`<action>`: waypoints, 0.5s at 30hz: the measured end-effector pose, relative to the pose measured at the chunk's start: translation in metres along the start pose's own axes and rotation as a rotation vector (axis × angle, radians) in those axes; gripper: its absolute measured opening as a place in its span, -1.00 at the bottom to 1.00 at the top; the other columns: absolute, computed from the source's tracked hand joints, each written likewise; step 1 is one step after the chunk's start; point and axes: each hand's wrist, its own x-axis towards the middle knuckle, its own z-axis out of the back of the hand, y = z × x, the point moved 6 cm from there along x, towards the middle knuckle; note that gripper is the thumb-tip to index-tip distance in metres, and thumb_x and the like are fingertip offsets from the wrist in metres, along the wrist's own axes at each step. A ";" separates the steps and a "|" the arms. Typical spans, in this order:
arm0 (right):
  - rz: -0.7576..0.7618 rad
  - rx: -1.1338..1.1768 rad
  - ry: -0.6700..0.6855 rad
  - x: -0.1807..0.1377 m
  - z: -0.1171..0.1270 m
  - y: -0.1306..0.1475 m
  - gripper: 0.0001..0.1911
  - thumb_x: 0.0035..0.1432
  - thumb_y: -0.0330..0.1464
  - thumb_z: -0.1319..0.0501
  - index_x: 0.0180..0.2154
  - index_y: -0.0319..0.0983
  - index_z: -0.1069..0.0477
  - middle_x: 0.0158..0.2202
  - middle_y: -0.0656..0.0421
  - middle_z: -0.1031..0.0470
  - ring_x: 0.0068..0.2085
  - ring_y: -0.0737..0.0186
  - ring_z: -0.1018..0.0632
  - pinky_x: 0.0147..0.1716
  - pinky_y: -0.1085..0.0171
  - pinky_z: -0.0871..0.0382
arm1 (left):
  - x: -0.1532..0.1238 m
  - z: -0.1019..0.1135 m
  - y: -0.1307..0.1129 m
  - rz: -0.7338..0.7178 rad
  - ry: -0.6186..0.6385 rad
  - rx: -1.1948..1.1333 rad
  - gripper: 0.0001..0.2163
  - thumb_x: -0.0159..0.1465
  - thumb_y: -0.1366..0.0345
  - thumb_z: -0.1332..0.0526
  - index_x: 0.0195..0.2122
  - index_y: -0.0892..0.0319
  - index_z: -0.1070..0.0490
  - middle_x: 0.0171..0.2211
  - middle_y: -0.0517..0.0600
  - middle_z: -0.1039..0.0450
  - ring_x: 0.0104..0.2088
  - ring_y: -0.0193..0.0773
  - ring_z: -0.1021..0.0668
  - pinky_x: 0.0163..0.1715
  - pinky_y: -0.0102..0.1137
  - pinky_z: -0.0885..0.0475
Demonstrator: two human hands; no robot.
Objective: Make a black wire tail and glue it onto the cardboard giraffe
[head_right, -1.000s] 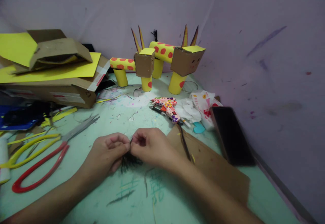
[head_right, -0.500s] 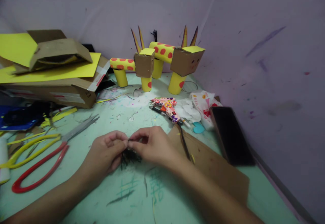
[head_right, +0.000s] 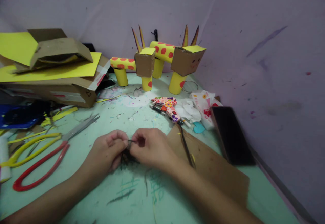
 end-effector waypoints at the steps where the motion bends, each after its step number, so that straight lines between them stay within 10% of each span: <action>1: -0.006 -0.003 0.004 0.000 0.000 0.000 -0.94 -0.11 -0.42 -0.14 -0.52 -0.23 -0.38 -0.63 0.30 -0.33 -0.57 0.41 -0.29 -0.60 0.42 -0.11 | 0.000 0.000 0.000 0.003 -0.005 -0.002 -0.89 0.03 0.24 -0.16 -0.50 0.14 -0.24 -0.89 -0.31 -0.08 -0.87 -0.53 -0.14 -0.87 -0.64 0.03; 15: -0.037 0.088 -0.017 0.002 0.003 -0.008 -0.82 -0.01 -0.32 -0.20 -0.37 -0.23 -0.55 -0.50 0.17 -0.55 -0.50 0.32 -0.43 -0.50 0.35 -0.26 | 0.001 0.001 0.003 0.052 -0.033 -0.062 -0.88 0.02 0.27 -0.20 -0.44 0.18 -0.30 -0.79 -0.23 -0.25 -0.84 -0.54 -0.18 -0.84 -0.63 -0.01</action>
